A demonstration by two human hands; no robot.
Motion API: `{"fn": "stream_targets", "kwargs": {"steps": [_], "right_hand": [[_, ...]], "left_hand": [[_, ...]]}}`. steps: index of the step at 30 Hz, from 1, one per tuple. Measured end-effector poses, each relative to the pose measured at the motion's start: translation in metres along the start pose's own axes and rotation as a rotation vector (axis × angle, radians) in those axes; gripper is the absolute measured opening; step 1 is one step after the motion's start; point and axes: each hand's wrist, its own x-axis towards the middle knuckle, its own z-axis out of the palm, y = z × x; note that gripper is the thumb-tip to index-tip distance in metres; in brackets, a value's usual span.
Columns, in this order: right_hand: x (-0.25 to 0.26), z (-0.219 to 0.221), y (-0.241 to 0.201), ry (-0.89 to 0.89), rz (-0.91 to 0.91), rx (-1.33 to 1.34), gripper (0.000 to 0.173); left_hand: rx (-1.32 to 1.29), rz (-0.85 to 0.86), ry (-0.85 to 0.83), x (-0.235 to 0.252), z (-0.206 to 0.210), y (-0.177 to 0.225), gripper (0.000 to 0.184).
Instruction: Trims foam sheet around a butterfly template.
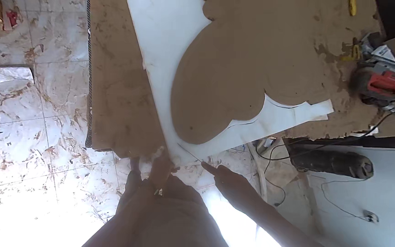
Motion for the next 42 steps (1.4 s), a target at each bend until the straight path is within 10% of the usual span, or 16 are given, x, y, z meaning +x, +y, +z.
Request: {"fn": "stream_targets", "kwargs": {"steps": [17, 22, 31, 42], "right_hand": [[0.017, -0.165, 0.080, -0.272, -0.364, -0.569, 0.065], [0.043, -0.159, 0.068, -0.218, -0.494, -0.558, 0.060], [0.060, -0.175, 0.049, -0.355, -0.392, -0.545, 0.053], [0.057, -0.165, 0.029, -0.307, -0.377, -0.617, 0.054]], "left_hand": [[0.011, -0.011, 0.012, -0.001, -0.022, -0.012, 0.029], [-0.088, 0.060, -0.081, -0.004, 0.006, -0.042, 0.051], [-0.529, 0.125, 0.177, 0.037, 0.141, -0.049, 0.022], [-0.435, 0.067, 0.396, 0.037, 0.156, -0.055, 0.024]]}}
